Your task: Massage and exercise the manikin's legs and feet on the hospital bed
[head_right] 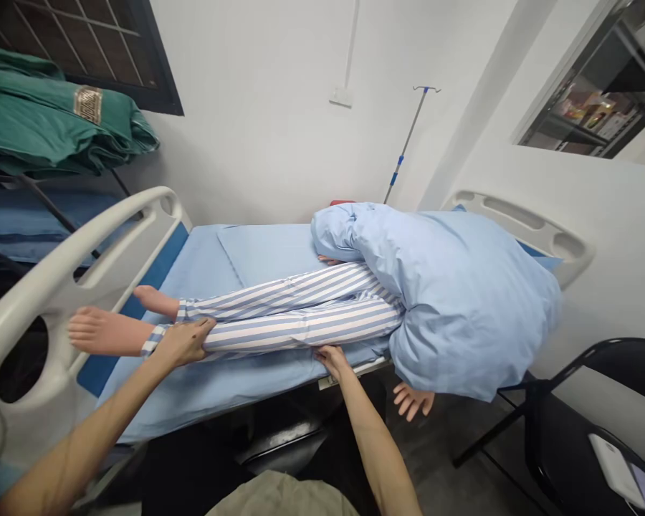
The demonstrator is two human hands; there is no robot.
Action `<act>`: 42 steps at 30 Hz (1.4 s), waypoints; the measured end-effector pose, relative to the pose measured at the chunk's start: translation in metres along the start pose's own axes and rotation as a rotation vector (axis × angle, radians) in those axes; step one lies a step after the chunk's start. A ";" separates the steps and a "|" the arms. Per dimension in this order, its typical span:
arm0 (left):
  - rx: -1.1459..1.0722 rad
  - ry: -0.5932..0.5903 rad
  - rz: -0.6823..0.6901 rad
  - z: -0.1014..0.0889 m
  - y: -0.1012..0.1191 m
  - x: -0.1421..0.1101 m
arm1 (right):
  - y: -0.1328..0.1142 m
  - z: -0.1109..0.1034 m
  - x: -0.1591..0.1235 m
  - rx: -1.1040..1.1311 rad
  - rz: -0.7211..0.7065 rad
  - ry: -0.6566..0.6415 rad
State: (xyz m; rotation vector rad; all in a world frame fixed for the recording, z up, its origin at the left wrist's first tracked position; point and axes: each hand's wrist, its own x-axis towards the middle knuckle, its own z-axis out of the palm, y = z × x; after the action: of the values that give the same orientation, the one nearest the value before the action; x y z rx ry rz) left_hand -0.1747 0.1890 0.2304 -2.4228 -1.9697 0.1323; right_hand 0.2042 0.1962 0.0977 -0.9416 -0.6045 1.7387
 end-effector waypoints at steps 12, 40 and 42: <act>-0.142 0.040 -0.090 0.022 0.016 -0.006 | -0.059 0.000 -0.029 0.079 -0.081 0.023; -0.548 0.088 -0.101 0.025 0.122 0.025 | -0.144 0.031 -0.053 0.163 -0.219 -0.053; -0.546 0.047 -0.070 0.022 0.114 0.022 | -0.141 0.030 -0.054 0.182 -0.210 -0.036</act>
State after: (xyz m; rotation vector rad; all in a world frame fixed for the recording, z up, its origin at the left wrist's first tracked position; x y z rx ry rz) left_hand -0.0607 0.1861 0.1997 -2.5996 -2.3045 -0.5277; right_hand 0.2655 0.1963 0.2392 -0.6957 -0.5384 1.5951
